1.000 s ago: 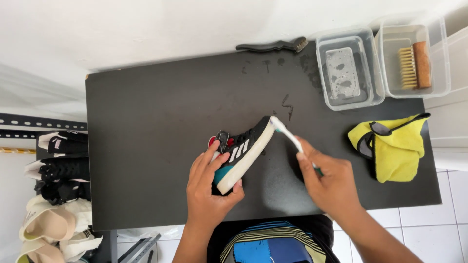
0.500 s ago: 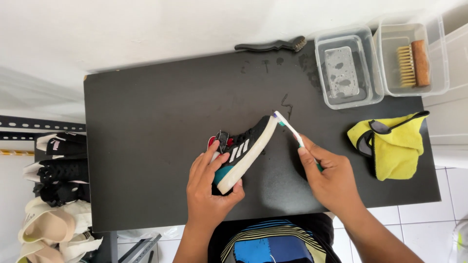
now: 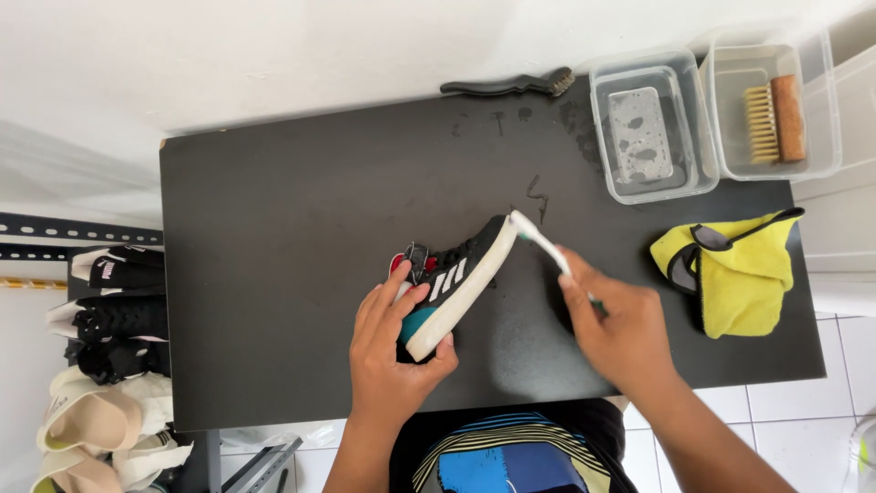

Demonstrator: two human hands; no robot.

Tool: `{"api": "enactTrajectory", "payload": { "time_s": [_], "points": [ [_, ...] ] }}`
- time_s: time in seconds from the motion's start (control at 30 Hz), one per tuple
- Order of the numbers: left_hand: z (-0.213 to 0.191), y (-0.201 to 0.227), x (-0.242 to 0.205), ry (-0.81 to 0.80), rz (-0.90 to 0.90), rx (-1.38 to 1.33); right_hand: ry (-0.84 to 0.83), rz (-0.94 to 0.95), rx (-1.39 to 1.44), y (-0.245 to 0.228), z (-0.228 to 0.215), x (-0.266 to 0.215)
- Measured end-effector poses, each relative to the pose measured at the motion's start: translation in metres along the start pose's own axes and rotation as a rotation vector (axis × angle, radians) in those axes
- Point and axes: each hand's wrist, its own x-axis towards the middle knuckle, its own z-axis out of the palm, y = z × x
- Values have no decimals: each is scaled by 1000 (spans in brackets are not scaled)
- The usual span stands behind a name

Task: Cleaning a black and white sneaker using a toothbrush and a yellow microfiber cloth at a cleaning station.

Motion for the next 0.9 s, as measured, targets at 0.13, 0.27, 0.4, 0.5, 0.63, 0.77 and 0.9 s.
{"api": "enactTrajectory", "payload": {
  "time_s": [0.13, 0.27, 0.4, 0.5, 0.63, 0.77, 0.9],
  "points": [
    [2, -1, 2, 8, 8, -5, 6, -28, 26, -11, -5, 1],
    [1, -1, -1, 7, 4, -5, -4, 16, 74, -9, -4, 2],
    [0, -1, -1, -3, -3, -4, -59, -16, 124, -25, -9, -7],
    [0, -1, 2, 1, -1, -6, 27, -90, 18, -7, -3, 5],
    [-1, -1, -1, -6, -11, -2, -27, -128, -29, -19, -6, -13],
    [-1, -1, -1, 14, -1, -3, 42, -127, -106, -12, -2, -15],
    [0, -2, -2, 13, -6, 4, 64, -259, -55, -20, 7, -35]
  ]
}}
